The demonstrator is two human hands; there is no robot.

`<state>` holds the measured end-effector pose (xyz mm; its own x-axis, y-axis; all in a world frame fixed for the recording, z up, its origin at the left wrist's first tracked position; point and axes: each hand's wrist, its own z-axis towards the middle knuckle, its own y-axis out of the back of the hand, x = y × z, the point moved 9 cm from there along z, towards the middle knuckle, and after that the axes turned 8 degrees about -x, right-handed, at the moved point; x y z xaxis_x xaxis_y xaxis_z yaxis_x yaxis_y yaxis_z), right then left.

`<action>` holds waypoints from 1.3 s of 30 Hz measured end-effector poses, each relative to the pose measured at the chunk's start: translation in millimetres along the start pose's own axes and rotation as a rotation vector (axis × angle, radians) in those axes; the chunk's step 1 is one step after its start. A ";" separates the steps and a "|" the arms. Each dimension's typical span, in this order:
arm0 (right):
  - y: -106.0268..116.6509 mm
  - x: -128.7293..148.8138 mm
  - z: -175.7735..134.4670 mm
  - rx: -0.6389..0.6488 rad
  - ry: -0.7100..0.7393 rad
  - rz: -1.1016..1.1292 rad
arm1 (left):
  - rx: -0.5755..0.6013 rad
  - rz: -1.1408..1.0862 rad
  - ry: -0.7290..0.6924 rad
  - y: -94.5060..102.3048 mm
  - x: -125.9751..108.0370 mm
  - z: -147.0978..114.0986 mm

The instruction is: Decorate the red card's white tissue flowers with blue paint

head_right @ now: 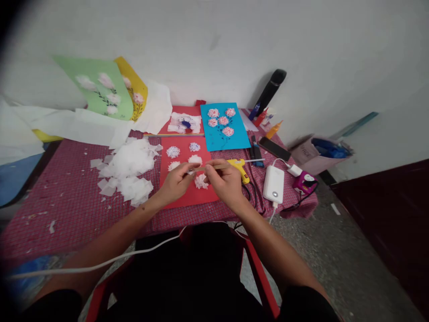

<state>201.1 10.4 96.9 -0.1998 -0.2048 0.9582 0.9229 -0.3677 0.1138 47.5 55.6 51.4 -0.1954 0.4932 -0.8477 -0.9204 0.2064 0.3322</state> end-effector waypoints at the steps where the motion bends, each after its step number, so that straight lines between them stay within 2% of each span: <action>1: -3.1 0.4 -0.6 0.050 -0.018 0.002 | 0.027 -0.009 0.003 -0.9 1.5 -0.7; 4: -10.4 4.2 0.1 0.210 -0.030 -0.011 | 0.147 -0.092 0.042 -7.7 5.2 -5.2; 7: -13.7 9.2 3.2 0.306 0.039 -0.100 | 0.285 -0.167 0.052 -17.3 1.4 -11.8; 9: -13.2 10.5 5.9 0.290 0.102 -0.190 | 0.330 -0.178 0.045 -21.0 -2.2 -14.9; 12: -11.6 7.6 7.7 0.206 0.138 -0.280 | 0.327 -0.136 0.014 -22.7 -6.3 -17.0; 14: -9.6 2.1 8.0 0.158 0.087 -0.247 | 0.320 -0.096 -0.032 -23.6 -10.6 -18.5; 16: -11.4 -5.2 7.5 0.195 -0.014 -0.145 | 0.340 -0.068 -0.069 -25.7 -15.0 -20.8; 19: -22.1 -8.9 5.4 0.399 -0.146 0.028 | 0.395 -0.047 -0.083 -27.6 -20.5 -22.3; 21: -26.3 -5.6 8.1 0.498 -0.160 0.053 | 0.415 -0.037 -0.084 -26.2 -23.6 -19.2; 23: -26.0 -2.8 17.5 0.489 -0.128 -0.007 | 0.418 -0.030 -0.083 -23.9 -25.0 -12.6; 29: -29.7 10.4 45.4 0.315 0.093 -0.299 | 0.337 0.036 -0.094 -16.5 -15.7 14.2; 34: -33.4 33.2 51.9 0.378 0.273 -0.207 | 0.303 0.038 -0.115 -15.8 -9.3 25.8; 39: -36.0 26.9 56.7 0.430 0.299 -0.449 | 0.337 0.102 -0.102 -27.5 6.1 30.5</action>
<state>181.2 69.5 133.5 -0.6188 -0.3812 0.6869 0.7654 -0.0957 0.6364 82.0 78.6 49.7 -0.2301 0.6042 -0.7629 -0.7311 0.4100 0.5453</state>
